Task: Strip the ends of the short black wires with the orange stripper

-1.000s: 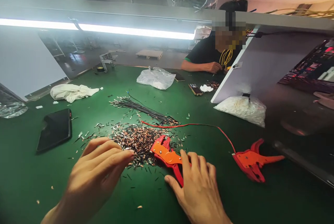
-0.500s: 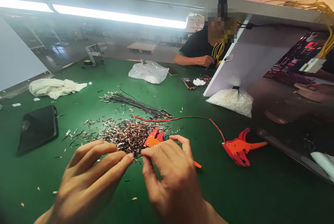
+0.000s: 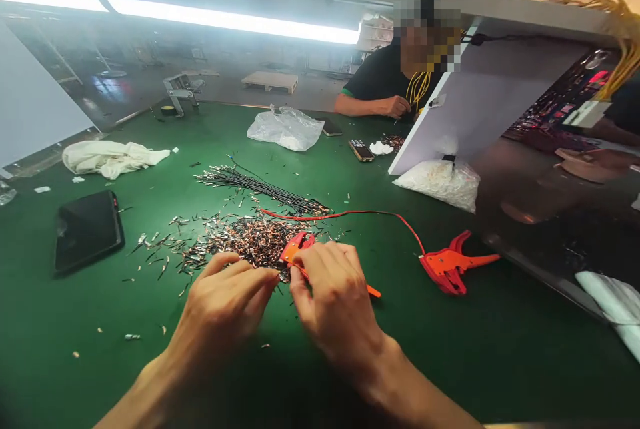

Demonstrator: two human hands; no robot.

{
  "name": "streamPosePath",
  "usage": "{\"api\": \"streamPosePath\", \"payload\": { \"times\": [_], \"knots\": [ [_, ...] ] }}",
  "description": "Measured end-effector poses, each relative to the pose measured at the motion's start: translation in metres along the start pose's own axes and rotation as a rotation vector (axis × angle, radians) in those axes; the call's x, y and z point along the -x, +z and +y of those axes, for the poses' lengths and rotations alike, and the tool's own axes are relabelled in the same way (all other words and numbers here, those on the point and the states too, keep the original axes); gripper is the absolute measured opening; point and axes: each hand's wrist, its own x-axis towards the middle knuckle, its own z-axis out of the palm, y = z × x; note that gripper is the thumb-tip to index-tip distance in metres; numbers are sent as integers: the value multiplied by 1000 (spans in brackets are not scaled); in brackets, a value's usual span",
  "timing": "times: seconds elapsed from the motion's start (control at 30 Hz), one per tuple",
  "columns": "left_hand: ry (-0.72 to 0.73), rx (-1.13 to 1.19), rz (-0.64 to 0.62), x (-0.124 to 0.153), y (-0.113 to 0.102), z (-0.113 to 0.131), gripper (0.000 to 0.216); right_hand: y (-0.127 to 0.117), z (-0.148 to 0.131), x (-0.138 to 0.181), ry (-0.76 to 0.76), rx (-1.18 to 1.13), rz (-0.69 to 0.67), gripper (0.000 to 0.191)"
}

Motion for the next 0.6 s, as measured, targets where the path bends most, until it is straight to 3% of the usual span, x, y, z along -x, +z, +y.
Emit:
{"api": "streamPosePath", "payload": {
  "times": [0.03,0.13,0.23,0.37,0.6],
  "knots": [
    [-22,-5,24,-2,-4,-1,21,-4,4,5,35,37,-39,13],
    [-76,-46,106,-9,-24,-11,14,-12,18,30,141,253,-188,55],
    [-73,-167,167,-16,-44,-32,11,-11,25,52,144,393,-302,70],
    [-66,-276,239,-19,-55,-55,10,-5,26,55,128,485,-395,67],
    [-47,-111,211,-11,-47,-60,9,-7,33,38,103,506,-442,29]
  ]
}}
